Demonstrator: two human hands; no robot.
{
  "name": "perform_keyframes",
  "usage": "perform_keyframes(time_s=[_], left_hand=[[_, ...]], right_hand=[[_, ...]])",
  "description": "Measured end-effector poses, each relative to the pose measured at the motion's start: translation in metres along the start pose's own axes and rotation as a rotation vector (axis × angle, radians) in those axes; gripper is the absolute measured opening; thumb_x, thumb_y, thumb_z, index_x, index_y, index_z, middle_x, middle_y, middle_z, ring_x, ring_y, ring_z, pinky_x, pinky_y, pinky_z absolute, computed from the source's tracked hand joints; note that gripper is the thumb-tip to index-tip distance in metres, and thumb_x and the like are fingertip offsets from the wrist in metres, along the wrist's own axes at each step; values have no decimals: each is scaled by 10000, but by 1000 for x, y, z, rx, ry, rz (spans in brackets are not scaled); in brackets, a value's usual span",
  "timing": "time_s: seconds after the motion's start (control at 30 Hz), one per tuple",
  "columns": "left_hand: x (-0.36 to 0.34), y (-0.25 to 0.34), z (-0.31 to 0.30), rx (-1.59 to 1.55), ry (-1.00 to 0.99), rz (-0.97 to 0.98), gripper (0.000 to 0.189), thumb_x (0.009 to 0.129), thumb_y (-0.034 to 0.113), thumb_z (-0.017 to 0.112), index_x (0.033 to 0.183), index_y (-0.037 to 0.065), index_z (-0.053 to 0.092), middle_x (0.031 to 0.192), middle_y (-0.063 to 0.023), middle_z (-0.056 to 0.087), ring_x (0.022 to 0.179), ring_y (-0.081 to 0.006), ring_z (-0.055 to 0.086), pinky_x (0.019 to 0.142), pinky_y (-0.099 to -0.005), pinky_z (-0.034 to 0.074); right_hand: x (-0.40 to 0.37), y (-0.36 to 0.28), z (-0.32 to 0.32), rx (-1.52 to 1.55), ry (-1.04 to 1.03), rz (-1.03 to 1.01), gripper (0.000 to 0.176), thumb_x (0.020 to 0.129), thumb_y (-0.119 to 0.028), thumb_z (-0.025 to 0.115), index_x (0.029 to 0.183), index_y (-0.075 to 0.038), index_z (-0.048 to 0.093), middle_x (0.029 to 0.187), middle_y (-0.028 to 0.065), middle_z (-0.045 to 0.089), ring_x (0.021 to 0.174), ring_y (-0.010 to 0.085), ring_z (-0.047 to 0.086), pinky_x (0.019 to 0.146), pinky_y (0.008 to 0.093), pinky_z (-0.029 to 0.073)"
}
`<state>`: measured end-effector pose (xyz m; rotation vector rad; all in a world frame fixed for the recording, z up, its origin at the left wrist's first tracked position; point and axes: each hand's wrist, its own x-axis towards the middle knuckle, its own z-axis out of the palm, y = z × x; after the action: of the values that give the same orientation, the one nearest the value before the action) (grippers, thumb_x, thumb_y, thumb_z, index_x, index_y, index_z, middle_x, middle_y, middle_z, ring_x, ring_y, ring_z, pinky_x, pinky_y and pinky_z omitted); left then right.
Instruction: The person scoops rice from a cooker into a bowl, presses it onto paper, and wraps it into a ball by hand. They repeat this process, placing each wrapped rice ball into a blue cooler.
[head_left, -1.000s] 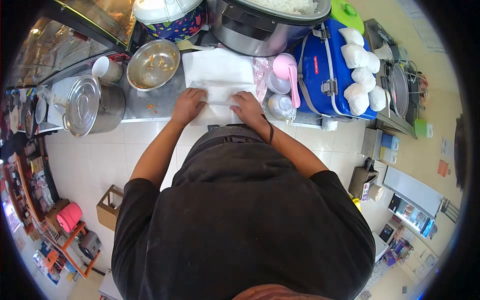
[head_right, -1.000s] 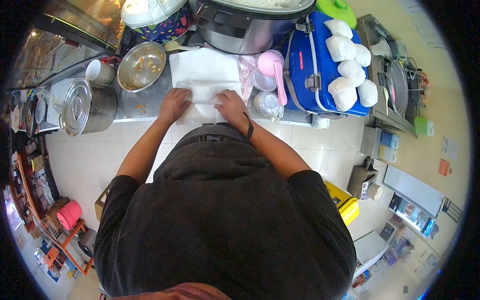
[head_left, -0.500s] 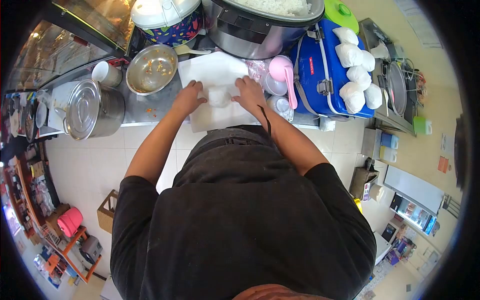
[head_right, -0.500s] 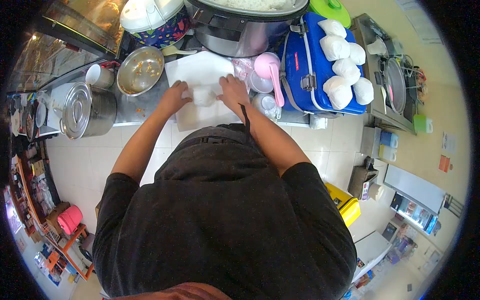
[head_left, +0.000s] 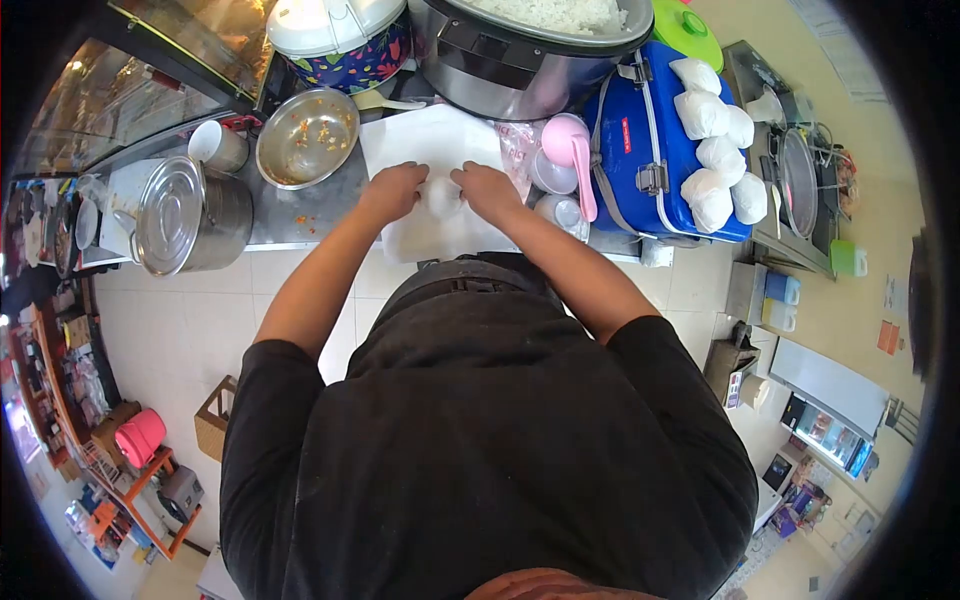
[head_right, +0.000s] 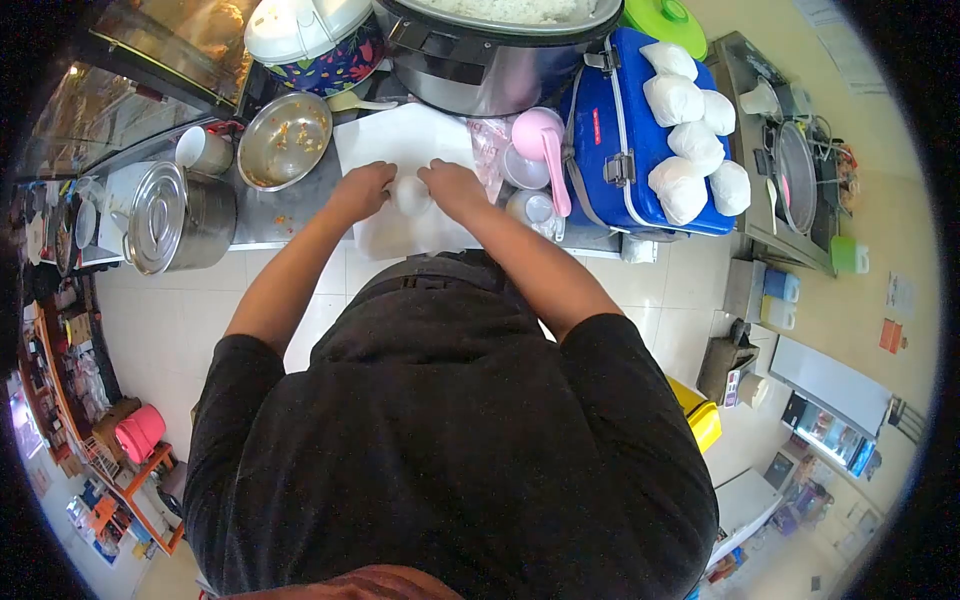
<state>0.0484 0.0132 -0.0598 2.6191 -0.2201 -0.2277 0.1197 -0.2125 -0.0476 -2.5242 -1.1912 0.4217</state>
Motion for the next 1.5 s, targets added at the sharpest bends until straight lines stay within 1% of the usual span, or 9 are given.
perform_keyframes(time_s=[0.3, 0.6, 0.7, 0.83, 1.03, 1.17, 1.23, 1.33, 1.5], left_hand=[[-57, 13, 53, -451, 525, -121, 183, 873, 17, 754, 1054, -9, 746, 1048, -159, 638, 849, -327, 685, 757, -392, 571], [-20, -2, 7, -244, 30, -236, 286, 795, 87, 844, 1043, 17, 719, 1107, -172, 655, 932, -381, 674, 819, -442, 554], [-5, -14, 4, -221, 27, 134, 366, 767, 59, 858, 1060, 29, 641, 1070, -138, 651, 989, -348, 668, 889, -405, 530], [-9, 1, -8, -606, -90, 29, 458, 810, -82, 770, 1147, 60, 495, 1050, -47, 604, 1027, -172, 626, 943, -331, 499], [-23, 64, -33, -1168, 119, 7, 526, 774, -67, 831, 1181, 34, 514, 1091, -32, 605, 1066, -146, 596, 959, -354, 502], [-25, 91, -60, -836, 466, 293, 970, 657, 194, 985, 1476, 22, 494, 1256, -119, 644, 1248, -262, 598, 1054, -402, 484], [-26, 111, -99, -553, 349, 467, 934, 655, 266, 980, 1454, 40, 552, 1366, -152, 632, 1298, -292, 600, 1079, -407, 480], [-36, 134, -126, -461, 66, 435, 867, 659, 310, 961, 1423, 95, 611, 1423, -133, 655, 1283, -316, 657, 1085, -420, 514], [-35, 158, -148, -270, 38, 677, 806, 812, 12, 801, 1543, 91, 471, 1583, -189, 496, 1480, -376, 458, 1223, -443, 378]], right_hand=[[-53, 6, 37, 57, 189, -137, 344, 969, -138, 588, 1248, 53, 645, 1113, 158, 610, 1063, 334, 610, 905, 431, 524], [-47, -4, 33, -162, 87, -119, 396, 950, -118, 531, 1297, 56, 610, 1213, 127, 598, 1112, 295, 582, 970, 441, 484], [-47, -6, 25, -117, -36, -51, 467, 944, -161, 588, 1357, 57, 585, 1318, 150, 578, 1214, 321, 562, 1038, 440, 461], [-55, -8, 15, 325, 204, -103, 622, 926, -201, 718, 1452, 46, 498, 1472, 228, 478, 1373, 356, 491, 1138, 437, 404], [-53, -46, -41, 1117, 396, 43, 580, 976, -310, 767, 1413, -8, 532, 1397, 138, 567, 1268, 231, 586, 1023, 380, 500], [-54, -61, -68, 1702, 231, 73, 449, 1026, -288, 688, 1353, -8, 560, 1217, 86, 657, 1096, 217, 649, 950, 342, 523], [-66, -83, -77, 2242, 50, 85, 409, 1059, -306, 636, 1339, -14, 571, 1208, 83, 668, 1085, 205, 656, 935, 340, 534], [-69, -73, -64, 2368, -357, -378, 437, 1095, -362, 554, 1383, -34, 558, 1255, 97, 674, 1131, 260, 668, 973, 386, 548], [-100, -65, -108, 1894, -164, 26, 501, 1067, -393, 616, 1398, -28, 525, 1296, 128, 630, 1194, 214, 598, 1027, 349, 478]])
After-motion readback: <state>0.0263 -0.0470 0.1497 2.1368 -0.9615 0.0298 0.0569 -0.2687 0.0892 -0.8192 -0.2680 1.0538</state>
